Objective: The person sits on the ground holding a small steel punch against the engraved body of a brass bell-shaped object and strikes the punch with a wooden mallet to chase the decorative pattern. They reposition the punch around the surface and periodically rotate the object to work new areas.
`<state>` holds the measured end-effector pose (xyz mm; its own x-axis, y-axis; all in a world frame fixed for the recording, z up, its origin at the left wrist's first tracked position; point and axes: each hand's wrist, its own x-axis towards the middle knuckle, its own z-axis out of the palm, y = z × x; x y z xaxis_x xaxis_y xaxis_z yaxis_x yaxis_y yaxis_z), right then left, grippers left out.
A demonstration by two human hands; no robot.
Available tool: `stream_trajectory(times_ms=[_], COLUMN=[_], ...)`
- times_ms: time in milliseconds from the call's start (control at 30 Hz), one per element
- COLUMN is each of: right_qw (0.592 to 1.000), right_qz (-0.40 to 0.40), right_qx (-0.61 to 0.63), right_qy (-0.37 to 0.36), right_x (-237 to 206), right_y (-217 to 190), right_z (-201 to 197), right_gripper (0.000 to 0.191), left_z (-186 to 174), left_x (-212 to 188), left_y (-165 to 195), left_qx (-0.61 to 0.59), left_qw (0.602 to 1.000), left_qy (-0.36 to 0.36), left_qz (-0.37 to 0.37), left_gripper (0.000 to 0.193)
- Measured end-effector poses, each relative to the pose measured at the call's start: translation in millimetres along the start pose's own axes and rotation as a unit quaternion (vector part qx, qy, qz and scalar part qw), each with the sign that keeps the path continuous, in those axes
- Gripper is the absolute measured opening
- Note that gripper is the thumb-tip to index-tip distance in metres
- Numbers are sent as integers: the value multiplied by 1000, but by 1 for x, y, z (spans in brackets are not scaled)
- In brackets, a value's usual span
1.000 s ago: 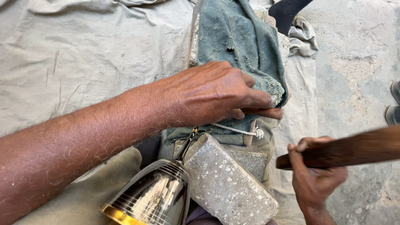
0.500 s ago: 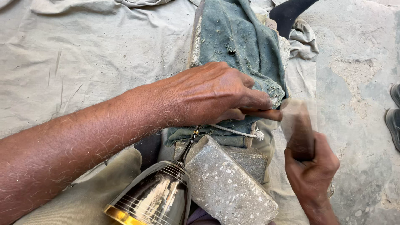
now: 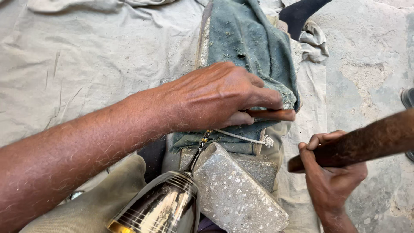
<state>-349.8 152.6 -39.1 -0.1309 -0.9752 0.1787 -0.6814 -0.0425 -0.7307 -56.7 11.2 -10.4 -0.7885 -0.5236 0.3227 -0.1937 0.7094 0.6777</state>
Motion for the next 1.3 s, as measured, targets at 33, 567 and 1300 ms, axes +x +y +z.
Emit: stream_trajectory(times_ms=[33,567,1300], right_qw=[1000,996,993], right_qz=[14,-3,-41], right_qx=[20,-90,-104], right_qy=[-9,-11,-41], right_x=[1,19,49], right_y=[1,-13,-51], right_z=[-1,-14,-12], right_gripper=[30,26,25], left_z=[0,-3,4], left_x=[-1,-5,-15], left_y=[0,-2,-14], left_qx=[-1,-39,-39], left_qw=[1000,997,993], left_qy=[-1,59,108], left_qz=[-8,25,18], left_gripper=[33,42,46])
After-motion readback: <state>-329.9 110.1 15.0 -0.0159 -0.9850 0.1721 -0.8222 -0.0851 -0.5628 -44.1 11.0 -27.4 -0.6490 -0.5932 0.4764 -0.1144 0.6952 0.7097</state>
